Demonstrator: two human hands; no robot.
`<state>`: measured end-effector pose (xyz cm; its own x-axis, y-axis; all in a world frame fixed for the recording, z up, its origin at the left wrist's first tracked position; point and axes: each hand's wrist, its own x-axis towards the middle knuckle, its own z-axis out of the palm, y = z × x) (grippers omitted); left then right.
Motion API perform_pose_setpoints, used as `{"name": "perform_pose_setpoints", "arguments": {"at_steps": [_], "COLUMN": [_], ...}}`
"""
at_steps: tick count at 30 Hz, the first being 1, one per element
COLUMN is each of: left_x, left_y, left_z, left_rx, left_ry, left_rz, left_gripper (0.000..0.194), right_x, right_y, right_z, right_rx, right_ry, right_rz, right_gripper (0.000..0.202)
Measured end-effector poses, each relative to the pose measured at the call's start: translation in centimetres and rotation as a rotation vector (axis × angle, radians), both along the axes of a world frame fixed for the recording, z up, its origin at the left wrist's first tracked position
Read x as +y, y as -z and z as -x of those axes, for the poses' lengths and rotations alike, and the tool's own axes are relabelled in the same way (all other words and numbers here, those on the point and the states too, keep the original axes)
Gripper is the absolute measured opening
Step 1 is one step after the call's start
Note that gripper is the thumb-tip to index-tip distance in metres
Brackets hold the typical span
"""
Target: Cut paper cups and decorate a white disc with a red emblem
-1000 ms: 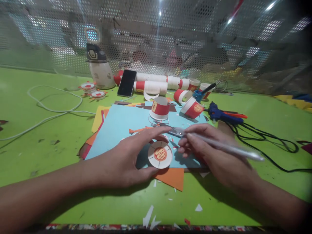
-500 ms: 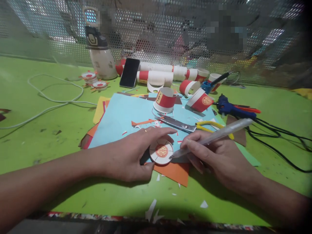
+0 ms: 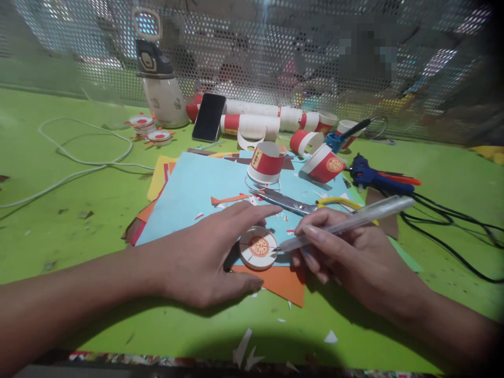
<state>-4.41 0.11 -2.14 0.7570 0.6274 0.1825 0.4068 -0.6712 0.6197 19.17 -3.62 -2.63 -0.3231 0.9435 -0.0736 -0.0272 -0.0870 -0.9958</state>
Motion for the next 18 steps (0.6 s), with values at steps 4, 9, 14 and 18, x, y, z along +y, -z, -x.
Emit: {"name": "perform_pose_setpoints", "arguments": {"at_steps": [4,9,14,18], "left_x": [0.1,0.0,-0.4,-0.4], "left_y": [0.1,0.4,0.2,0.1], "left_z": [-0.1,-0.1,-0.2,-0.3], "left_rx": [-0.025,-0.081,-0.084,-0.084], "left_ry": [-0.003,0.028,0.051,0.009], "left_rz": [-0.003,-0.055,-0.112,-0.066], "left_gripper": [0.069,0.068,0.066,0.072], "right_x": [0.0,0.1,-0.2,-0.6], "right_y": [0.0,-0.7,-1.6,-1.8], "right_z": [0.0,0.4,0.6,0.7], "right_rx": [-0.012,-0.103,-0.224,-0.273], "right_ry": [-0.012,-0.032,-0.005,0.001], "right_rz": [0.004,-0.045,-0.105,-0.145], "right_gripper": [0.017,0.019,0.017,0.010]}}
